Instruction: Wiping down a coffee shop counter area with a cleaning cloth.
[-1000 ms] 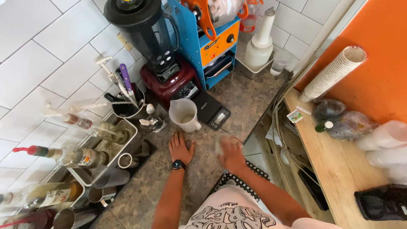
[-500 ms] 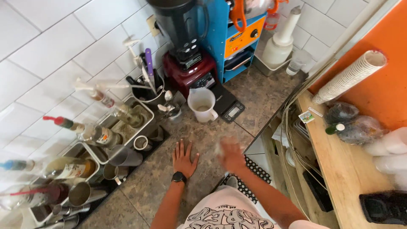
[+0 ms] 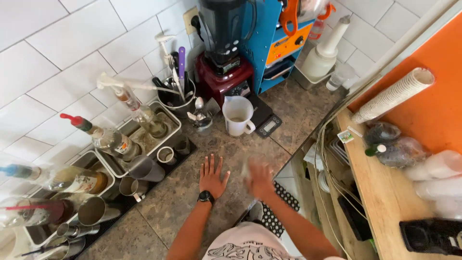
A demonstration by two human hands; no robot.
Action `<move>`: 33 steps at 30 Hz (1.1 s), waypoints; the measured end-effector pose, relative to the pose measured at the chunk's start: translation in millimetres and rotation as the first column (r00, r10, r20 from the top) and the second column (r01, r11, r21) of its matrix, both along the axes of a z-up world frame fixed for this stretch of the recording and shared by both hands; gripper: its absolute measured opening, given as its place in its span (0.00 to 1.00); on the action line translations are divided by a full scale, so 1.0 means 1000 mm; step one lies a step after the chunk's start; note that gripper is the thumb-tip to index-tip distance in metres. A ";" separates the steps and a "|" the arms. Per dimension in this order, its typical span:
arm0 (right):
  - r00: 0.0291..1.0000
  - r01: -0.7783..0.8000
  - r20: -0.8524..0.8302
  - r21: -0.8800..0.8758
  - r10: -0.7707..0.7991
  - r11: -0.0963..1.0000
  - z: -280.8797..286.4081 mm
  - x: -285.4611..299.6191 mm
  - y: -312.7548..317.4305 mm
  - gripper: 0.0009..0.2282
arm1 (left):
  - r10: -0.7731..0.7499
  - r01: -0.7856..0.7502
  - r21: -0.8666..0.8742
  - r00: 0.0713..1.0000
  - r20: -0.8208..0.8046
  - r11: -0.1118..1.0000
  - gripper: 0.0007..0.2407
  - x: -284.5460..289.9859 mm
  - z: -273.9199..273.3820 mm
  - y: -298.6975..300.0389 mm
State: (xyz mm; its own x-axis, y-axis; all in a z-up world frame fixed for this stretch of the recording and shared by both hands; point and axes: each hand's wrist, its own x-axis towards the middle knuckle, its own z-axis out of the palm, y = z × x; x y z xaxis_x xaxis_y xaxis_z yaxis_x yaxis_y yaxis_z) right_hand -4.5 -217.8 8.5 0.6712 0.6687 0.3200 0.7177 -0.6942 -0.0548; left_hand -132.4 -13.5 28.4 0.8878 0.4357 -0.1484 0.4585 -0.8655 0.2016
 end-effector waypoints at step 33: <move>0.868 -0.410 -0.353 -0.111 0.350 0.905 -0.007 -0.035 -0.002 0.30 | -0.006 0.013 -0.097 0.997 0.072 0.995 0.27 -0.004 0.000 0.007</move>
State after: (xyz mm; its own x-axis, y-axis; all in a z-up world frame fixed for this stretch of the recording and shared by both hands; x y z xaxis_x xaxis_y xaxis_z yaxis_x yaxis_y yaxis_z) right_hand -39.2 -219.5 1.1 0.3985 0.9171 -0.0135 0.8920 -0.3909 -0.2268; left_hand -136.0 -6.6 28.5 0.9018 0.4135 -0.1255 0.4314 -0.8446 0.3172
